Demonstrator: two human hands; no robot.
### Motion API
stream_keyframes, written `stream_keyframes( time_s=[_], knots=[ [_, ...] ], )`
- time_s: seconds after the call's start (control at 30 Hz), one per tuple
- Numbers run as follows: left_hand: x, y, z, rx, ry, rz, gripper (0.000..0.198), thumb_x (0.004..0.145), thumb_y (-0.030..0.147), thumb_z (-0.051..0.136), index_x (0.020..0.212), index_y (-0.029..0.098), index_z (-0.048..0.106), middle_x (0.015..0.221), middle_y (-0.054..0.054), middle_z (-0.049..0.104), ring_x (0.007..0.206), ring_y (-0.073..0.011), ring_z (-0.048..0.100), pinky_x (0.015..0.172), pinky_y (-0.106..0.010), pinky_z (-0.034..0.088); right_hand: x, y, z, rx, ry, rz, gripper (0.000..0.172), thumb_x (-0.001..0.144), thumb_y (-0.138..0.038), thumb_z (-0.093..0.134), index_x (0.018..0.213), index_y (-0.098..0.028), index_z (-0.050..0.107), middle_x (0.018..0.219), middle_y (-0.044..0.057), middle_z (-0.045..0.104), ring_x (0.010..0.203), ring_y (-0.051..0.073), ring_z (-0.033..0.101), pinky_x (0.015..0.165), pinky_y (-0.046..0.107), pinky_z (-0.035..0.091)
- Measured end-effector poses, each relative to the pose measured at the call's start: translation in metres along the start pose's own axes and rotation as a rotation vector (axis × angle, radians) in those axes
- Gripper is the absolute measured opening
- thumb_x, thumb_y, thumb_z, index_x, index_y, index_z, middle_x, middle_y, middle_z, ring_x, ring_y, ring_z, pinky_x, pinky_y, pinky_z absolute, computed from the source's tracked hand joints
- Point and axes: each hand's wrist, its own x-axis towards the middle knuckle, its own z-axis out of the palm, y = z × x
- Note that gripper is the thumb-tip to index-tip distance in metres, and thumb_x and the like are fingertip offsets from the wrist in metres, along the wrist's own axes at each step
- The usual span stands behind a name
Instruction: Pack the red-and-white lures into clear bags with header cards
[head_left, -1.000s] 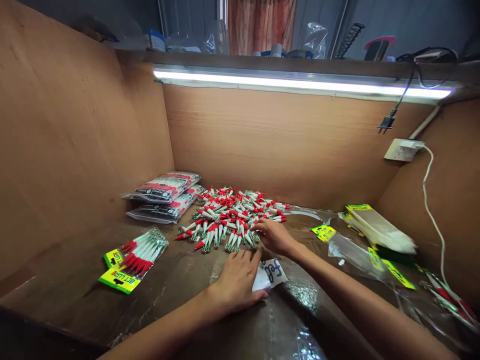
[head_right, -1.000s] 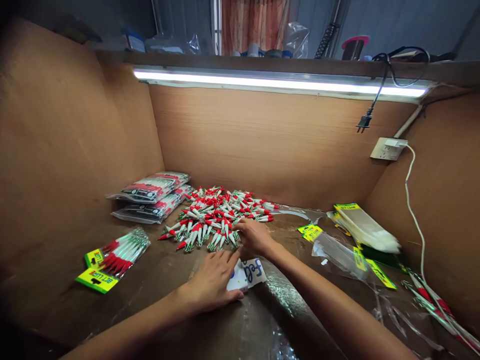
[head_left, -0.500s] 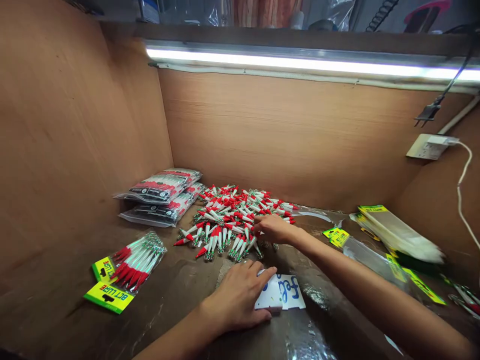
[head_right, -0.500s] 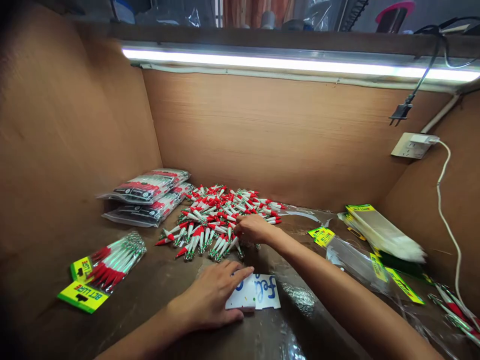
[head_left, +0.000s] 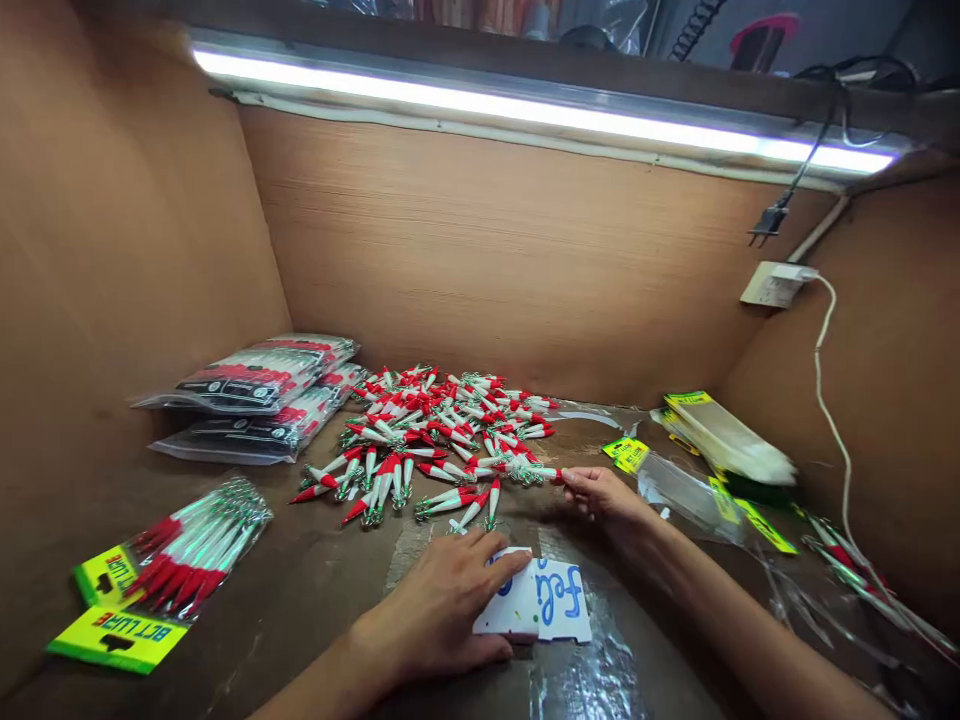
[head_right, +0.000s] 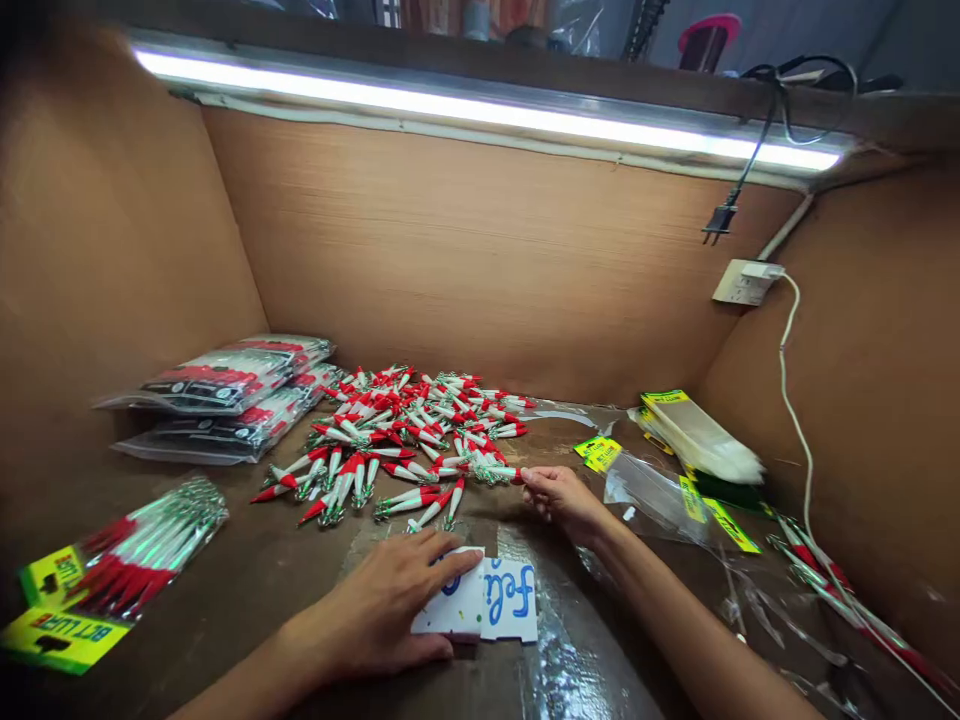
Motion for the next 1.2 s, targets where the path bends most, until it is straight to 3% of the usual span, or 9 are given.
stream_keyframes(
  time_s=[0.17, 0.3, 0.47, 0.63, 0.77, 0.9, 1.0, 1.07, 1.2],
  knots=[
    [0.004, -0.001, 0.004, -0.034, -0.026, 0.009, 0.083, 0.076, 0.049, 0.079, 0.148, 0.039, 0.039, 0.143, -0.006, 0.053, 0.124, -0.0346, 0.054, 0.102, -0.051, 0.045, -0.008, 0.009, -0.009, 0.406, 0.049, 0.038, 0.032, 0.082, -0.038, 0.080, 0.102, -0.017, 0.068, 0.073, -0.002, 0.062, 0.048, 0.005, 0.045, 0.042, 0.015, 0.034],
    [0.006, -0.004, 0.007, -0.036, -0.041, 0.005, 0.083, 0.077, 0.049, 0.078, 0.149, 0.040, 0.037, 0.149, -0.005, 0.048, 0.129, -0.0358, 0.050, 0.104, -0.053, 0.043, -0.005, 0.014, 0.001, 0.445, -0.009, 0.039, 0.028, 0.081, -0.033, 0.082, 0.097, -0.015, 0.068, 0.076, -0.002, 0.063, 0.050, 0.004, 0.049, 0.045, 0.014, 0.039],
    [0.007, -0.004, 0.006, -0.030, -0.070, -0.001, 0.085, 0.076, 0.046, 0.080, 0.149, 0.040, 0.037, 0.149, -0.006, 0.048, 0.128, -0.0355, 0.050, 0.104, -0.053, 0.044, -0.007, 0.015, 0.010, 0.578, -0.125, 0.086, 0.031, 0.087, -0.039, 0.075, 0.108, -0.016, 0.069, 0.080, 0.000, 0.064, 0.056, 0.005, 0.052, 0.048, 0.014, 0.041],
    [0.005, -0.002, 0.003, -0.037, -0.072, 0.016, 0.084, 0.078, 0.046, 0.079, 0.150, 0.039, 0.036, 0.147, -0.006, 0.050, 0.127, -0.0343, 0.051, 0.104, -0.051, 0.044, -0.003, 0.021, 0.015, 0.331, -0.064, -0.020, 0.036, 0.086, -0.047, 0.075, 0.102, -0.014, 0.071, 0.077, 0.001, 0.066, 0.053, 0.005, 0.051, 0.048, 0.016, 0.040],
    [0.007, -0.002, 0.004, -0.079, 0.039, 0.042, 0.078, 0.078, 0.055, 0.077, 0.146, 0.034, 0.043, 0.144, -0.007, 0.052, 0.128, -0.0342, 0.050, 0.107, -0.050, 0.041, -0.002, 0.026, 0.023, 0.162, -0.049, -0.122, 0.039, 0.085, -0.051, 0.075, 0.098, -0.015, 0.070, 0.079, 0.002, 0.069, 0.053, 0.007, 0.054, 0.047, 0.017, 0.040],
    [0.012, -0.004, 0.006, -0.134, 0.247, -0.118, 0.032, 0.091, 0.040, 0.066, 0.119, 0.026, 0.060, 0.117, -0.007, 0.065, 0.108, -0.0277, 0.059, 0.094, -0.043, 0.048, -0.012, 0.021, 0.034, 0.215, -0.129, -0.147, 0.034, 0.087, -0.048, 0.074, 0.097, -0.016, 0.071, 0.079, 0.001, 0.067, 0.054, 0.006, 0.054, 0.048, 0.016, 0.040],
    [0.013, -0.007, 0.004, -0.184, 0.356, -0.233, 0.019, 0.093, 0.037, 0.063, 0.105, 0.023, 0.061, 0.103, -0.006, 0.066, 0.096, -0.0251, 0.061, 0.086, -0.039, 0.049, -0.023, 0.011, 0.041, 0.296, -0.154, -0.128, 0.030, 0.088, -0.044, 0.075, 0.100, -0.015, 0.073, 0.079, 0.001, 0.067, 0.055, 0.005, 0.053, 0.049, 0.015, 0.041],
    [0.011, -0.008, 0.002, -0.207, 0.323, -0.202, 0.030, 0.087, 0.040, 0.071, 0.109, 0.023, 0.061, 0.107, -0.006, 0.066, 0.099, -0.0255, 0.061, 0.087, -0.039, 0.049, -0.029, 0.003, 0.042, 0.328, -0.152, -0.085, 0.031, 0.087, -0.041, 0.076, 0.102, -0.014, 0.074, 0.081, 0.002, 0.068, 0.055, 0.004, 0.054, 0.049, 0.014, 0.042],
    [0.005, -0.007, 0.000, -0.160, 0.120, -0.078, 0.086, 0.063, 0.053, 0.088, 0.138, 0.031, 0.050, 0.129, -0.006, 0.059, 0.115, -0.0314, 0.055, 0.099, -0.045, 0.046, -0.044, -0.010, 0.031, 0.447, -0.151, 0.130, 0.032, 0.090, -0.040, 0.073, 0.104, -0.011, 0.074, 0.077, 0.002, 0.069, 0.052, 0.004, 0.056, 0.048, 0.013, 0.045]
  ],
)
